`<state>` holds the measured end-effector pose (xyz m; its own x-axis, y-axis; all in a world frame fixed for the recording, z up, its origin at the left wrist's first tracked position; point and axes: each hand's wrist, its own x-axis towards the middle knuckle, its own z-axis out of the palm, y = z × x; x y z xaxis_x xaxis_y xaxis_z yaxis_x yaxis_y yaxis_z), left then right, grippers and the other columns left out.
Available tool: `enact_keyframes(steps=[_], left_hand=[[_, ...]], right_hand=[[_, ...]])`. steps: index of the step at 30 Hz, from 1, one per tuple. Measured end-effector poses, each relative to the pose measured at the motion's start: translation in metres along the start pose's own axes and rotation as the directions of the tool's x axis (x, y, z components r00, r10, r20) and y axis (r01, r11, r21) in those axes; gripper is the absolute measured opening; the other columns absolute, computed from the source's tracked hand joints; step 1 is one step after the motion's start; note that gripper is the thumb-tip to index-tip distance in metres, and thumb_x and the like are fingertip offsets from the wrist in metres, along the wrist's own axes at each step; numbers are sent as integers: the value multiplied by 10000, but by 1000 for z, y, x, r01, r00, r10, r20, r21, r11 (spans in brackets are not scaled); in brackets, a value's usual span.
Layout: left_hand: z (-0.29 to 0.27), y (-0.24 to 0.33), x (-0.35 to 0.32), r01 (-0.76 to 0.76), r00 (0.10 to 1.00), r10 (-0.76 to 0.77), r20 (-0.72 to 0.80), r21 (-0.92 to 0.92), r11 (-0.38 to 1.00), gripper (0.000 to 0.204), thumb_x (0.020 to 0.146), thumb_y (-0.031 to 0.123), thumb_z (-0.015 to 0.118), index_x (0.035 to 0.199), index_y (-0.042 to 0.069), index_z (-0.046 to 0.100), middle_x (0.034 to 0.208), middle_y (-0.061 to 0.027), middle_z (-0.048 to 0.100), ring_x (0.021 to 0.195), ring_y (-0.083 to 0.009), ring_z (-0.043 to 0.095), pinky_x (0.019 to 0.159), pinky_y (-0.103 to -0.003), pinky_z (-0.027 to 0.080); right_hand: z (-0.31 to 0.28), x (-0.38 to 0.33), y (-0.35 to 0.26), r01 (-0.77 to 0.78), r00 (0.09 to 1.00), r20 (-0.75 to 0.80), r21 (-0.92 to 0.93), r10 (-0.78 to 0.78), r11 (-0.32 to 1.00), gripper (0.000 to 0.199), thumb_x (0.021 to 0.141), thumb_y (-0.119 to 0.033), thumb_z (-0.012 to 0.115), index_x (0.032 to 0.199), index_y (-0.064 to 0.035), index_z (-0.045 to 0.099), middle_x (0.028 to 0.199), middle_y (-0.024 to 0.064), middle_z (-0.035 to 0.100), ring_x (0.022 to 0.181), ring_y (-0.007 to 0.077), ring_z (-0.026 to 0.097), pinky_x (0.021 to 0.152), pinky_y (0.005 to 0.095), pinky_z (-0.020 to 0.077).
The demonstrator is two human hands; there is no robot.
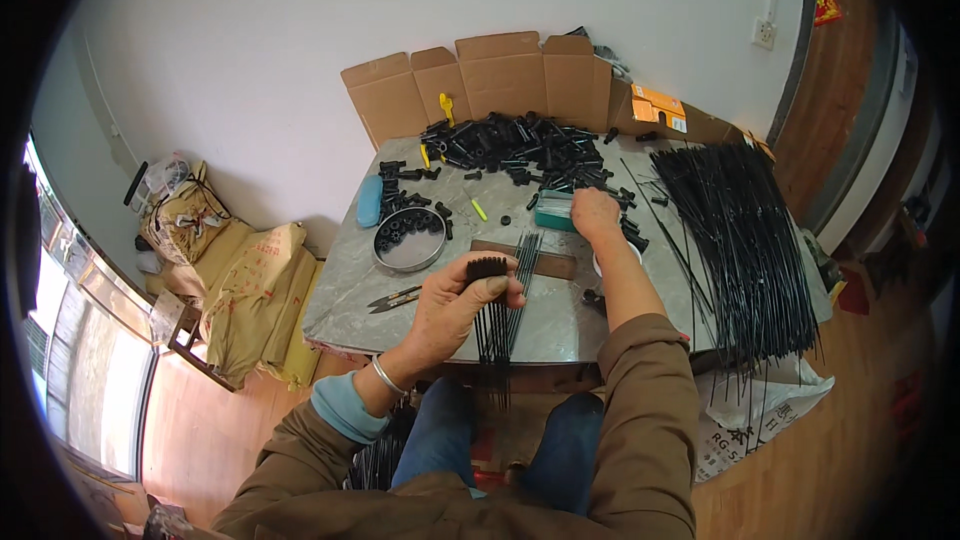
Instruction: Trimming and assembling small components onto black rods at a workbench.
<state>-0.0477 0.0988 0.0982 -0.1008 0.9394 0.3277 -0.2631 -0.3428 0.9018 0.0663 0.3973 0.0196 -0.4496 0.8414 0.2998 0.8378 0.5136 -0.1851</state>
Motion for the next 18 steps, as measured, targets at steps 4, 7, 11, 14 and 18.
enact_keyframes(steps=[4, 7, 11, 14, 18], left_hand=[[-4, 3, -2, 19, 1000, -19, -6, 11, 1000, 217, 941, 89, 552, 1130, -15, 577, 954, -74, 657, 867, -136, 639, 832, -286, 531], [-6, 1, -2, 6, 1000, -6, 0, 10, 1000, 218, 943, 89, 546, 1130, -20, 574, 976, -86, 658, 903, -152, 643, 846, -294, 530], [-4, 1, -1, -24, 1000, 24, -2, 11, 1000, 227, 940, 85, 550, 1139, -23, 565, 990, -122, 658, 896, -207, 661, 834, -338, 544], [-2, 2, -3, -32, 999, 32, 3, 12, 999, 234, 941, 82, 545, 1149, -25, 559, 993, -126, 657, 901, -213, 660, 840, -344, 545], [-1, 0, -2, -22, 1000, 22, 13, -24, 999, 225, 954, 86, 525, 1150, -22, 544, 1009, -115, 651, 918, -181, 647, 852, -316, 534]], right_hand=[[-1, 1, -4, 61, 997, 62, -95, -56, 994, 161, 791, -177, 617, 891, -71, 687, 955, 142, 656, 916, 319, 638, 798, 429, 504], [9, -3, 3, 132, 988, -58, -127, -141, 983, 123, 802, -176, 608, 868, -84, 655, 907, 122, 641, 886, 305, 626, 777, 429, 487], [-2, -4, 12, 206, 952, -222, -46, -211, 977, 76, 818, -137, 578, 847, -74, 611, 847, 123, 626, 837, 316, 614, 745, 440, 477], [-23, -15, 6, 184, 932, -337, 121, -134, 975, 101, 860, -129, 562, 917, -72, 624, 827, 119, 624, 812, 301, 608, 728, 407, 473], [-100, -67, -23, 120, 990, -137, 807, -14, 578, 137, 895, -123, 543, 952, -14, 602, 868, 105, 624, 783, 220, 595, 737, 293, 464]])
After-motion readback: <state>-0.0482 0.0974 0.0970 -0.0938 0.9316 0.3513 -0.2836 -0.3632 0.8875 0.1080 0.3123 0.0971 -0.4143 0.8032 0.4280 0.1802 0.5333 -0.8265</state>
